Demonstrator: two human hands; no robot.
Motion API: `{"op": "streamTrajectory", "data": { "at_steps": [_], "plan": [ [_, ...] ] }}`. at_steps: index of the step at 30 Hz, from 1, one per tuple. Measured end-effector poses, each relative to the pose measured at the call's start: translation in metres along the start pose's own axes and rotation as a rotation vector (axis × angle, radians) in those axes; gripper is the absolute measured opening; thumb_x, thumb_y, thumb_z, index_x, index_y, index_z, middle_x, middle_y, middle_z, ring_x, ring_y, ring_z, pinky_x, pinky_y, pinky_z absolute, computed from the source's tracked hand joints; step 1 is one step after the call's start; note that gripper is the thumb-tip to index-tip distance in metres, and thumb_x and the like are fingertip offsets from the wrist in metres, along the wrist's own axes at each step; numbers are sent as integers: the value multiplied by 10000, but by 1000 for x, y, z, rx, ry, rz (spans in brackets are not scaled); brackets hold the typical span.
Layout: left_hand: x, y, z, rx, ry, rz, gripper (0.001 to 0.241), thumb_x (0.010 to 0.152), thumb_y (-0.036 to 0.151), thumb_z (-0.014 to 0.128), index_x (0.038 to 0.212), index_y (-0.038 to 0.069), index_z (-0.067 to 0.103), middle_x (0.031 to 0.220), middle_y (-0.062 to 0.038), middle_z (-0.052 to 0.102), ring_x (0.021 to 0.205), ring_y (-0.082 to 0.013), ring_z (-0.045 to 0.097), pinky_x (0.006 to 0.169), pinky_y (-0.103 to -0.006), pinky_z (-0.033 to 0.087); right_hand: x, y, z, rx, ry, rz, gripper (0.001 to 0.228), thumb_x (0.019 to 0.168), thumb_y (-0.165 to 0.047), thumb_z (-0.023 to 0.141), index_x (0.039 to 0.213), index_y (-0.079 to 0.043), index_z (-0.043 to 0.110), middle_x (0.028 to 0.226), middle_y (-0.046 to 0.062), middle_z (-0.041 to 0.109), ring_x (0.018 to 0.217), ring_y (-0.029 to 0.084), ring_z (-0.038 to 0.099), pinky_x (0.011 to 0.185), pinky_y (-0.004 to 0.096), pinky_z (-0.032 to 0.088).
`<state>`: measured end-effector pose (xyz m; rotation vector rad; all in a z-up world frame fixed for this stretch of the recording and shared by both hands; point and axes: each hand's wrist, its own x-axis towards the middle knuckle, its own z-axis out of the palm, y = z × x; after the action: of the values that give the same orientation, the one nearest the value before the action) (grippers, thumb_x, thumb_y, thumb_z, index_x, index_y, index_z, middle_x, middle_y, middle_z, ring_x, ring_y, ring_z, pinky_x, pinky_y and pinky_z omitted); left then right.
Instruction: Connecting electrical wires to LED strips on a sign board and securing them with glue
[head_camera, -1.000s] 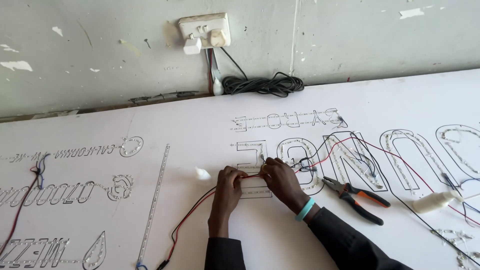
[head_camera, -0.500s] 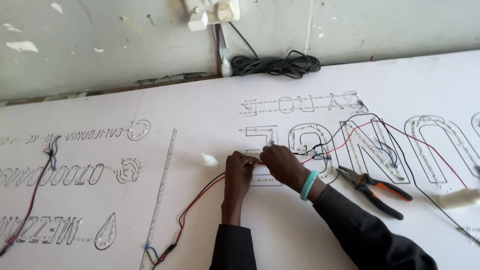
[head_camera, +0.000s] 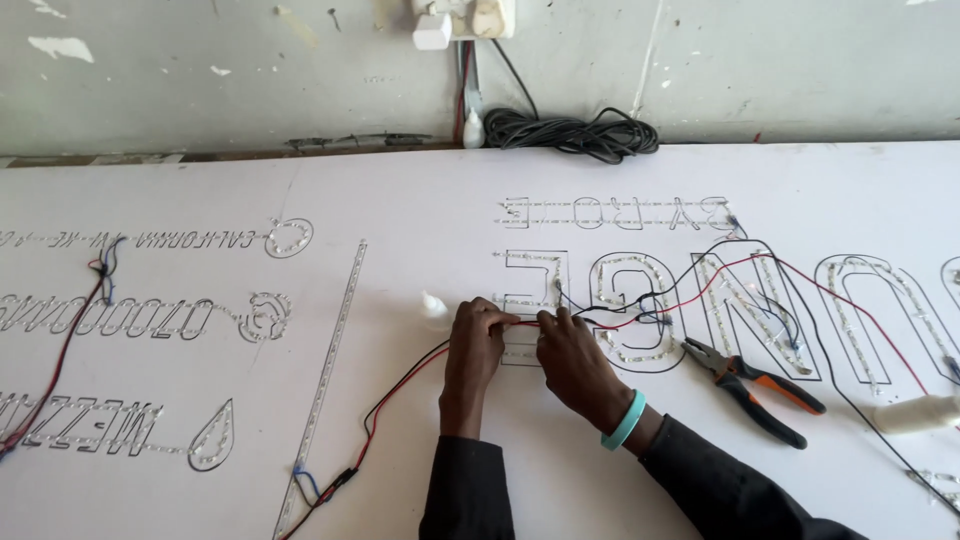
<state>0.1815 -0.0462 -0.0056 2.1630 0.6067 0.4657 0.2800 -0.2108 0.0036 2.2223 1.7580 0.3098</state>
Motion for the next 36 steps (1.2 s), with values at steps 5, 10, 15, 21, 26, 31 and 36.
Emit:
{"op": "streamTrajectory", "data": {
  "at_steps": [5,10,15,21,26,31,36],
  "plan": [
    [7,-26,3,-25,48,-129,264,1067,-46,709,1084,141,895,1054,-93,773,1116,-267,731,995,-402,632,13,-3,14,107,-25,60,144,860,-149,836,982,-82,872,1205,98,705,1015,253,718,773,358,575],
    [9,-22,4,56,46,-103,286,1054,-82,677,1049,121,877,1053,-79,761,1104,-263,728,987,-391,634,23,-4,8,263,-105,130,164,886,-85,743,979,-29,865,1208,150,715,855,235,733,676,367,560],
    [3,-9,4,57,80,-120,288,1036,-134,643,1004,63,849,1029,-101,738,1074,-272,712,969,-402,634,25,-16,-5,251,-192,133,232,933,-61,689,1067,2,868,1268,220,726,918,255,786,674,321,568],
    [8,-34,23,211,135,-39,286,1024,-98,677,948,128,835,999,-36,701,1040,-235,700,947,-393,614,32,-3,-1,193,-209,72,246,898,-48,725,1082,16,875,1259,215,743,916,297,816,655,342,604],
    [5,-35,22,169,151,-13,255,989,-59,688,883,149,791,925,-47,642,962,-246,672,903,-391,594,73,35,-19,393,-63,305,435,1025,-444,663,894,-88,877,805,155,799,838,360,844,716,492,621],
    [1,-46,30,212,232,13,266,981,-60,658,810,121,750,896,-96,635,918,-300,673,885,-418,574,132,-11,-90,772,-45,227,794,884,-618,848,1499,-137,702,1345,179,770,1331,408,695,1102,605,572],
    [13,-47,27,236,209,47,249,977,-77,630,843,111,724,894,-79,654,895,-295,651,882,-418,549,187,-37,-26,771,-122,168,822,946,-726,778,1459,-86,733,1331,169,805,1319,398,733,1138,625,562]
  ]
}}
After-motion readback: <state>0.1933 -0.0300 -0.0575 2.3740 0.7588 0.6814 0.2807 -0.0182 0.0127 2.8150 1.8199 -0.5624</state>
